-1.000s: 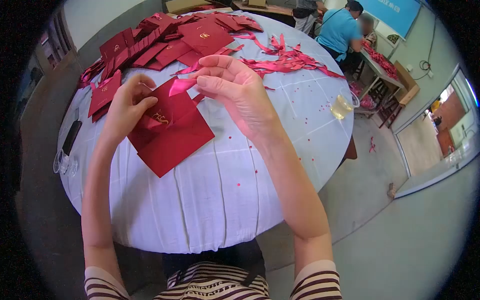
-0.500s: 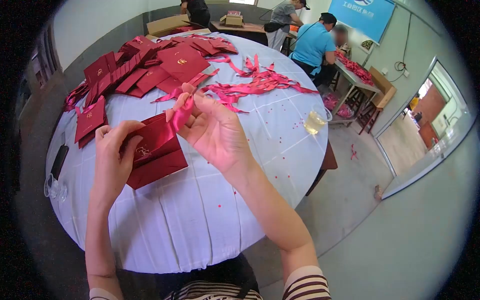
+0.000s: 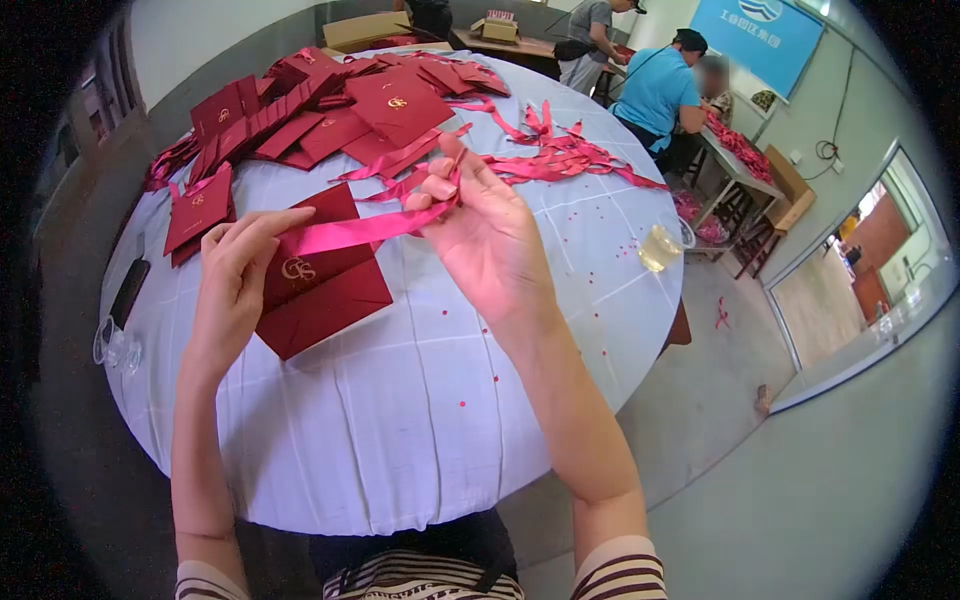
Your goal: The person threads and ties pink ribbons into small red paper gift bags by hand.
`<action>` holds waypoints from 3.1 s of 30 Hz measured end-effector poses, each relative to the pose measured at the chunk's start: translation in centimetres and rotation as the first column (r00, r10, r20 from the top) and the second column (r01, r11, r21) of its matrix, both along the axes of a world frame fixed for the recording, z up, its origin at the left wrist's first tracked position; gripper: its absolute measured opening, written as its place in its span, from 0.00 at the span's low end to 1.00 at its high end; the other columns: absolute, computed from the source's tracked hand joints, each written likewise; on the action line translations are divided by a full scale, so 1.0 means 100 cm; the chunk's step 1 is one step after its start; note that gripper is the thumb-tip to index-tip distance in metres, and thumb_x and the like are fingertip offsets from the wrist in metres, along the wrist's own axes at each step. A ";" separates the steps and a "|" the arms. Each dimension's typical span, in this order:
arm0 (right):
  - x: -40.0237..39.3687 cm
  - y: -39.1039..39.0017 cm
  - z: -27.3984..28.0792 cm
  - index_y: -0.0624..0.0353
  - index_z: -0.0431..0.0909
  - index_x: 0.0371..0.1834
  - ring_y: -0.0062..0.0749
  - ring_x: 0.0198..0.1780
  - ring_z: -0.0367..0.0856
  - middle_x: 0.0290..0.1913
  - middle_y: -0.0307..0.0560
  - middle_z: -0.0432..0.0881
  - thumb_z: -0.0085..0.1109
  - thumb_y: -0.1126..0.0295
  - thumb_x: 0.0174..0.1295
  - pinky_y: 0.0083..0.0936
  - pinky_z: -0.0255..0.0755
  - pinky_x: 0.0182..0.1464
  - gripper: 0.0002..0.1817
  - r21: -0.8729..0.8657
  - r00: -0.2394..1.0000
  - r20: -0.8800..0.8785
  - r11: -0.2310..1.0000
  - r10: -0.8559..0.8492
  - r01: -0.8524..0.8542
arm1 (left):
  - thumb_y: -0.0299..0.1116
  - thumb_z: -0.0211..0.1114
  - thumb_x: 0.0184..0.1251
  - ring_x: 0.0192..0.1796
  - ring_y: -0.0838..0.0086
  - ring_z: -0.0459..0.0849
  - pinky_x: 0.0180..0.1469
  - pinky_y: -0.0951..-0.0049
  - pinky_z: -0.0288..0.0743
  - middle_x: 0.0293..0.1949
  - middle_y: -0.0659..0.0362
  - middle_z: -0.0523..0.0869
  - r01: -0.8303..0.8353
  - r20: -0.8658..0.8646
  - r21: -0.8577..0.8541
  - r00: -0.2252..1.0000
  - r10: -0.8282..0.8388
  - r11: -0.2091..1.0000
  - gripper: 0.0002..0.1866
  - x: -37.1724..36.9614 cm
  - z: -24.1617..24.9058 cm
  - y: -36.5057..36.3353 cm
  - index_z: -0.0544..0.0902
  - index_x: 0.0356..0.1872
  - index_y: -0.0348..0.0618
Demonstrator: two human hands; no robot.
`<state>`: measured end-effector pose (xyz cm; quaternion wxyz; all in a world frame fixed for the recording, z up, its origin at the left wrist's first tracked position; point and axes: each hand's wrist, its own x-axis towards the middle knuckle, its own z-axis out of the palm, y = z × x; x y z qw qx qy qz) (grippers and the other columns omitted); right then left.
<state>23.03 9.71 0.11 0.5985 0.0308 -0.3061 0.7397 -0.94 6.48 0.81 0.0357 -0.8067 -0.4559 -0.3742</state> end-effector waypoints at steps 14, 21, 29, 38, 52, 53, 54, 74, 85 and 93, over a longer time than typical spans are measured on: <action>-0.002 0.006 -0.006 0.65 0.64 0.61 0.22 0.39 0.69 0.38 0.39 0.68 0.49 0.75 0.68 0.33 0.62 0.60 0.19 -0.052 0.996 -0.072 0.997 0.052 -0.055 | 0.23 0.62 0.59 0.46 0.63 0.73 0.54 0.66 0.62 0.47 0.54 0.79 0.132 0.287 -0.187 0.955 -0.074 0.973 0.04 -0.005 -0.001 0.004 0.75 0.31 0.36; -0.014 -0.004 -0.012 0.67 0.66 0.59 0.21 0.36 0.69 0.42 0.41 0.73 0.53 0.73 0.66 0.20 0.66 0.36 0.19 0.006 0.927 0.376 1.000 0.018 -0.022 | 0.28 0.65 0.59 0.45 0.63 0.73 0.54 0.67 0.62 0.45 0.55 0.79 0.026 0.078 -0.087 0.997 -0.019 0.996 0.07 0.002 0.005 -0.010 0.75 0.30 0.38; -0.042 -0.020 -0.022 0.62 0.67 0.52 0.22 0.34 0.76 0.39 0.44 0.78 0.54 0.73 0.66 0.20 0.72 0.37 0.14 0.060 0.759 0.650 0.993 0.038 -0.101 | 0.34 0.66 0.59 0.46 0.66 0.77 0.59 0.65 0.57 0.41 0.57 0.81 0.045 0.070 0.007 0.997 -0.045 0.999 0.07 0.010 0.002 -0.014 0.82 0.31 0.42; -0.043 -0.020 -0.022 0.66 0.72 0.50 0.20 0.32 0.77 0.36 0.44 0.81 0.54 0.72 0.67 0.20 0.73 0.32 0.12 0.044 0.689 0.724 0.994 0.035 -0.097 | 0.31 0.67 0.57 0.45 0.68 0.78 0.60 0.64 0.55 0.39 0.59 0.82 0.061 0.117 -0.055 0.992 -0.054 0.997 0.05 0.010 0.003 -0.014 0.81 0.28 0.41; -0.043 -0.028 -0.015 0.67 0.79 0.38 0.15 0.22 0.75 0.26 0.40 0.80 0.55 0.70 0.67 0.14 0.70 0.24 0.09 0.365 0.396 0.801 0.891 -0.449 0.271 | 0.18 0.60 0.60 0.36 0.71 0.81 0.44 0.74 0.74 0.33 0.54 0.84 0.179 0.447 -0.083 0.886 -0.124 0.980 0.07 0.008 -0.004 0.004 0.78 0.40 0.32; -0.045 -0.029 -0.017 0.67 0.79 0.38 0.15 0.22 0.75 0.26 0.40 0.80 0.55 0.70 0.67 0.14 0.70 0.24 0.09 0.357 0.402 0.804 0.896 -0.439 0.264 | 0.19 0.60 0.59 0.34 0.73 0.82 0.42 0.75 0.75 0.32 0.53 0.85 0.198 0.442 -0.123 0.888 -0.125 0.972 0.08 0.006 -0.005 0.006 0.79 0.40 0.31; -0.047 -0.029 -0.018 0.66 0.79 0.37 0.15 0.23 0.74 0.26 0.40 0.80 0.55 0.71 0.66 0.13 0.70 0.24 0.09 0.396 0.363 0.798 0.872 -0.482 0.287 | 0.19 0.61 0.59 0.33 0.74 0.83 0.40 0.76 0.76 0.32 0.52 0.86 0.217 0.439 -0.162 0.890 -0.127 0.963 0.08 0.005 -0.005 0.007 0.79 0.40 0.29; -0.054 -0.038 -0.019 0.64 0.77 0.31 0.10 0.23 0.72 0.22 0.36 0.78 0.58 0.72 0.63 0.11 0.63 0.23 0.07 0.517 0.190 0.772 0.773 -0.607 0.369 | 0.30 0.69 0.54 0.32 0.73 0.80 0.55 0.68 0.60 0.27 0.60 0.85 0.024 0.240 -0.067 0.971 -0.007 0.997 0.06 0.019 -0.006 -0.006 0.85 0.33 0.42; -0.047 -0.056 0.002 0.64 0.76 0.30 0.11 0.22 0.71 0.22 0.36 0.78 0.58 0.72 0.63 0.11 0.61 0.22 0.06 0.296 0.215 0.899 0.891 -0.382 0.345 | 0.24 0.68 0.49 0.29 0.71 0.77 0.46 0.67 0.58 0.27 0.62 0.81 0.002 0.049 0.242 0.999 -0.015 0.970 0.07 0.034 -0.008 -0.024 0.79 0.30 0.44; -0.051 -0.061 -0.008 0.65 0.74 0.30 0.12 0.23 0.73 0.23 0.37 0.78 0.57 0.73 0.63 0.13 0.66 0.24 0.07 0.626 -0.020 0.754 0.709 -0.657 0.325 | 0.22 0.67 0.48 0.29 0.68 0.75 0.46 0.63 0.58 0.26 0.60 0.78 0.034 -0.050 0.346 0.999 -0.018 0.938 0.09 0.037 -0.011 -0.026 0.78 0.31 0.42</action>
